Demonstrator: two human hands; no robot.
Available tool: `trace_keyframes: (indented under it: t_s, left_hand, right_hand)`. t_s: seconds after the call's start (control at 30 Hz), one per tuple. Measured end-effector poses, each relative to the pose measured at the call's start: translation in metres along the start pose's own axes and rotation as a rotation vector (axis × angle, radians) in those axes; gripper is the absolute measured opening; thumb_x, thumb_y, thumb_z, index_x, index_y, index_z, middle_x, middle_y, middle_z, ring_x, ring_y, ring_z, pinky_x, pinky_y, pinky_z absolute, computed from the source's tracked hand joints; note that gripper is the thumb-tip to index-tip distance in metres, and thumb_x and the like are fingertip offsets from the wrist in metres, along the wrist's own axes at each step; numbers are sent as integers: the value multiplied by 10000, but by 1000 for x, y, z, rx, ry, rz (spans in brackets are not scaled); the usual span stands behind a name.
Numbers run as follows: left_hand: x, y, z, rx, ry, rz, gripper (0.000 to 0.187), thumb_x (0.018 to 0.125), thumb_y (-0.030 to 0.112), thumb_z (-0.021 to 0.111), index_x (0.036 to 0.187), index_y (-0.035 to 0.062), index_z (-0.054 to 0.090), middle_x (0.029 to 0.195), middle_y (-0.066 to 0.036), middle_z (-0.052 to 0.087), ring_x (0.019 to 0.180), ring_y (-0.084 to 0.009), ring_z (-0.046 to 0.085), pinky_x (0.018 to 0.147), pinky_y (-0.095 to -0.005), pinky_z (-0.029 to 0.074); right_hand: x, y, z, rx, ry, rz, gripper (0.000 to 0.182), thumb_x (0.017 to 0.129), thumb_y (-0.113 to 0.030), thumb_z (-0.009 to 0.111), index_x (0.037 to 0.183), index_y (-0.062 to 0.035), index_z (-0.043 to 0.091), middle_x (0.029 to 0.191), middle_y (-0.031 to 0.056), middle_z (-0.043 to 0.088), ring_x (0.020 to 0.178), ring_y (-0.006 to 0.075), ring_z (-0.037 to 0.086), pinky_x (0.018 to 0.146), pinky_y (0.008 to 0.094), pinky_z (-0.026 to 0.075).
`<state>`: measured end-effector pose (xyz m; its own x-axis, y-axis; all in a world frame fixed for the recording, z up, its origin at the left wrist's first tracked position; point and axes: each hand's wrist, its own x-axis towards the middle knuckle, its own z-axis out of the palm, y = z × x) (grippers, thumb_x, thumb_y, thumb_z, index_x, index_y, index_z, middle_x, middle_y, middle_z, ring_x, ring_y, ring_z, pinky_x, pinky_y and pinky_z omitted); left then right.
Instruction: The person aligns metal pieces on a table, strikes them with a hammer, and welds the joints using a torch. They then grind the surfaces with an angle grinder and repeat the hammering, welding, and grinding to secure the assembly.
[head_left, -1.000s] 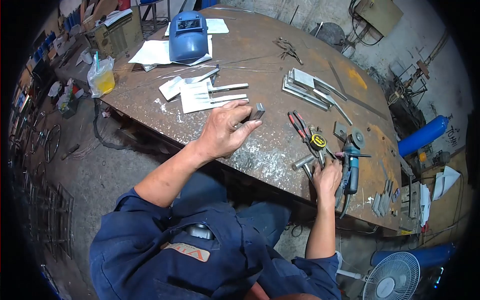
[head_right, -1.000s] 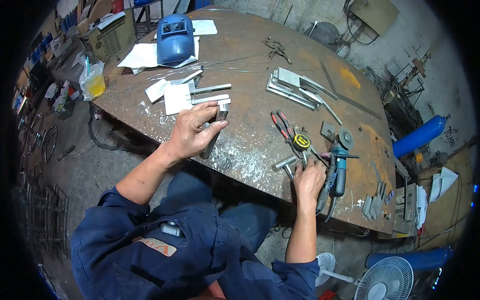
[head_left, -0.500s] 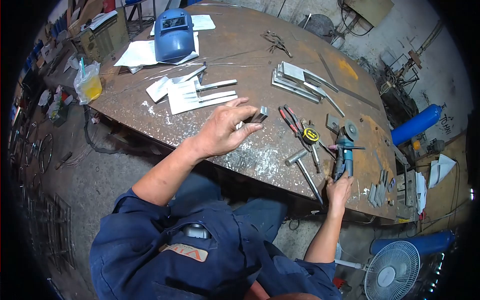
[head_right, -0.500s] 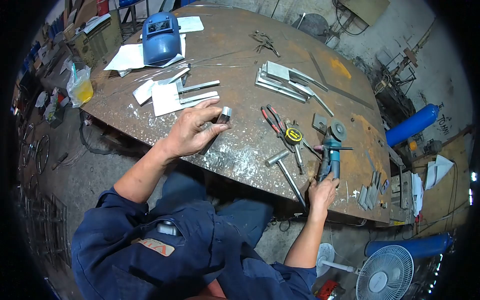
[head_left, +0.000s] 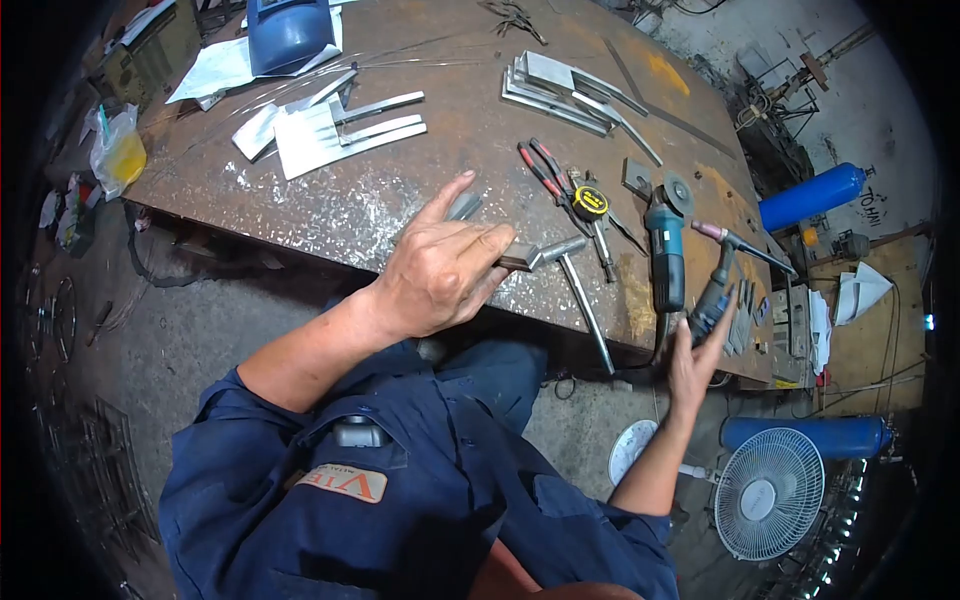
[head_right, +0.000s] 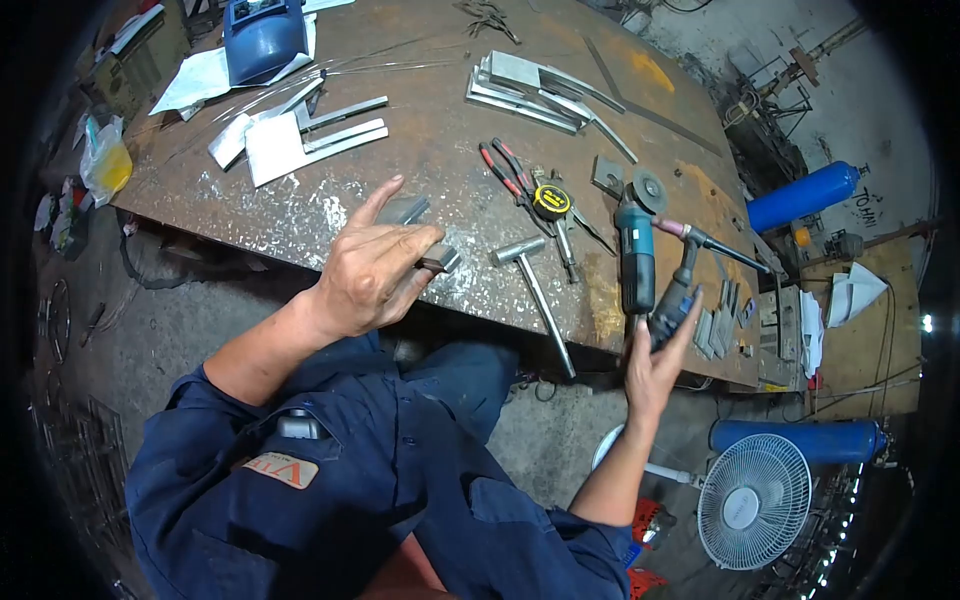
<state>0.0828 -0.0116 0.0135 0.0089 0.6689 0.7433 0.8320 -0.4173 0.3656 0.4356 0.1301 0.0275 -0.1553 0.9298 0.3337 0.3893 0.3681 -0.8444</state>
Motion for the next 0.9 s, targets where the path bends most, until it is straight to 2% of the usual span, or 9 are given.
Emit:
trace_keyframes:
  t_s: [0.07,0.1,0.13,0.2,0.23,0.33,0.37,0.5,0.9]
  left_hand:
    - [2,0,-1,0,-14,12,413,744,12,858,1135,2,727,967,-126,797,923,-289,800,1222,-641,385]
    - [2,1,-2,2,-10,21,411,745,5,853,1135,5,725,950,-118,794,915,-285,801,1222,-643,383]
    - [2,1,-2,6,-6,32,408,746,-1,848,1135,7,723,933,-110,791,907,-281,802,1223,-646,381]
    - [1,-2,1,12,12,37,409,750,-9,837,1142,10,721,920,-104,789,898,-279,802,1224,-650,376]
    - [0,-3,1,12,31,41,410,754,-17,826,1148,12,718,907,-97,786,890,-278,802,1226,-654,371]
    - [3,-3,-2,13,47,25,422,757,-19,810,1166,18,715,893,-93,783,878,-273,801,1228,-663,362]
    - [4,-3,-3,16,43,31,422,757,-19,810,1166,18,715,893,-93,783,878,-273,801,1228,-663,362]
    - [4,-4,-4,28,64,27,439,744,-35,796,1171,26,716,894,-87,781,871,-270,801,1229,-671,355]
    - [3,-5,-6,30,43,7,501,682,-56,803,1168,36,717,942,-91,794,874,-267,801,1232,-674,353]
  right_hand:
    - [-15,-32,-10,92,-106,-115,915,957,63,646,1726,-60,166,1416,128,552,789,78,551,664,243,481]
    - [-17,-40,-16,-48,-135,-253,972,922,55,688,1729,-65,159,1375,127,559,747,85,549,647,257,481]
    - [-13,-46,-31,-456,-204,-590,1017,886,24,737,1725,-47,166,1256,118,613,709,87,539,630,254,469]
    - [-48,-83,-21,40,-288,-68,1022,872,-12,760,1713,-16,179,1175,123,684,758,121,612,680,267,511]
    - [-52,-84,-20,-39,-330,-204,1008,869,1,751,1705,1,186,1098,128,733,793,162,672,730,277,543]
    - [-56,-97,-7,-152,-429,-390,936,851,40,750,1666,38,290,1088,200,761,878,205,759,769,314,576]
    - [-57,-97,1,-150,-413,-448,885,848,53,755,1635,60,350,1116,234,766,943,254,787,800,327,586]
    - [-53,-98,20,-249,-384,-654,873,841,69,765,1608,115,350,1148,305,737,943,390,793,791,380,613]
    - [-51,-103,28,-235,-437,-698,898,809,78,782,1607,102,370,1139,318,724,913,395,785,765,385,612]
